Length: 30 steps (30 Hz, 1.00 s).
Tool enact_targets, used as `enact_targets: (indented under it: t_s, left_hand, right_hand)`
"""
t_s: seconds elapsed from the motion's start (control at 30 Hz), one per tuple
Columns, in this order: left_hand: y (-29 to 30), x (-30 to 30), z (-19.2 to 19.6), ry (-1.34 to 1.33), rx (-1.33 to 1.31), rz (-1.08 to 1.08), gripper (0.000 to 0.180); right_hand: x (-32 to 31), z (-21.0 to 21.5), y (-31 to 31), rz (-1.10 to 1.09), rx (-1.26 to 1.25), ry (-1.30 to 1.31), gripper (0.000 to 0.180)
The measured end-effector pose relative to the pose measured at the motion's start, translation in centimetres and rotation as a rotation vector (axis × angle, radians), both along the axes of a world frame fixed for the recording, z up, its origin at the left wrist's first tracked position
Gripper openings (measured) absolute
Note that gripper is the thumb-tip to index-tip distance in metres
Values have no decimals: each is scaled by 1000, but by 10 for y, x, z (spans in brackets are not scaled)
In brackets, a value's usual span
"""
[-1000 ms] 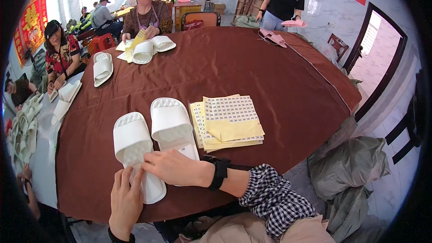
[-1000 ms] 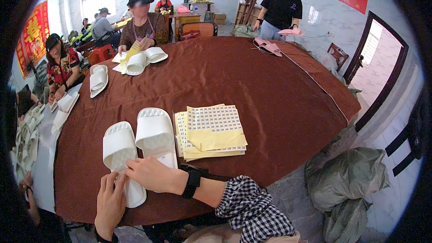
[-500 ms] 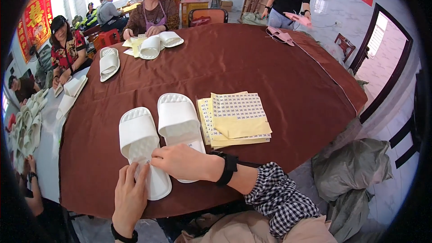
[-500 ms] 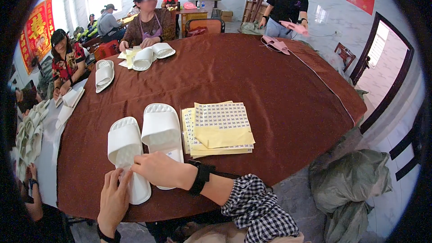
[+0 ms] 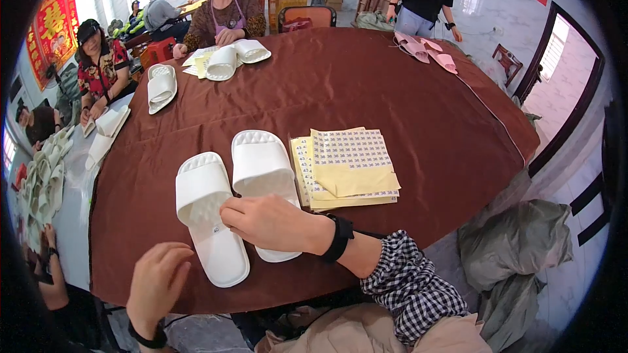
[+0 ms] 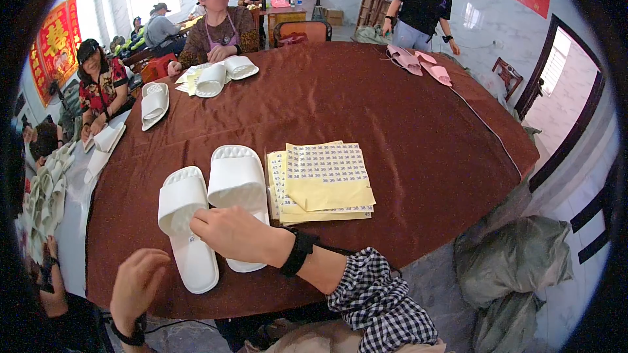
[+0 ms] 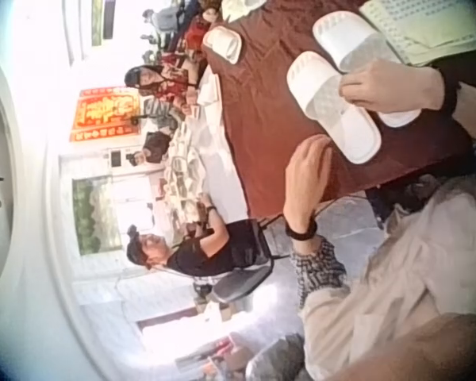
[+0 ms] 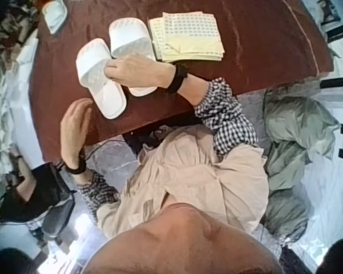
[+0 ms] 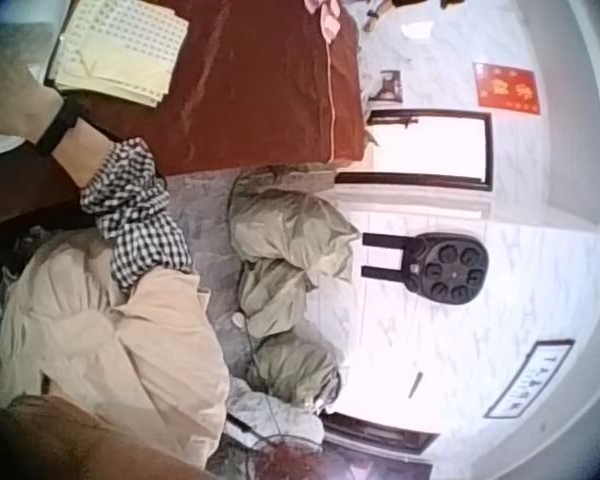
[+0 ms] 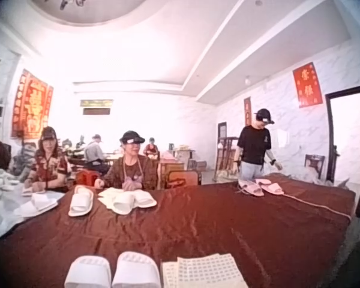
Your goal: Inspecting pairs of white sandals for defects, checking size labels, and removing small debris in a manufacturing workshop.
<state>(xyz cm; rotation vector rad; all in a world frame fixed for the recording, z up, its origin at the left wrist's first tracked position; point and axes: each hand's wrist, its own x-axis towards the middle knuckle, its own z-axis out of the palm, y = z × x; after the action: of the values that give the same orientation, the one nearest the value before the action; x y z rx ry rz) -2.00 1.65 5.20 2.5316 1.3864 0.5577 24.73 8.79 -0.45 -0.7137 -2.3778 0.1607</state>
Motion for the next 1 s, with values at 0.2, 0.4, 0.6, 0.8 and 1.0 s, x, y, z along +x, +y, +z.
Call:
enact_targets:
  t_s: [0.2, 0.4, 0.6, 0.8, 1.0]
  left_hand:
    - [43, -10, 38, 86, 92, 80, 27]
    - [94, -16, 28, 220, -17, -70, 72]
    - [131, -12, 6, 130, -219, -151, 85]
    - [142, 2, -17, 136, -232, -91, 80]
    - [142, 14, -43, 12, -77, -128, 72]
  right_hand:
    - [0, 2, 1, -34, -15, 23, 17]
    - [5, 9, 2, -68, 9, 154, 18]
    - [15, 22, 11, -171, -60, 283, 17]
    - [50, 41, 15, -290, -139, 529, 14]
    - [65, 52, 14, -289, -322, 637, 11]
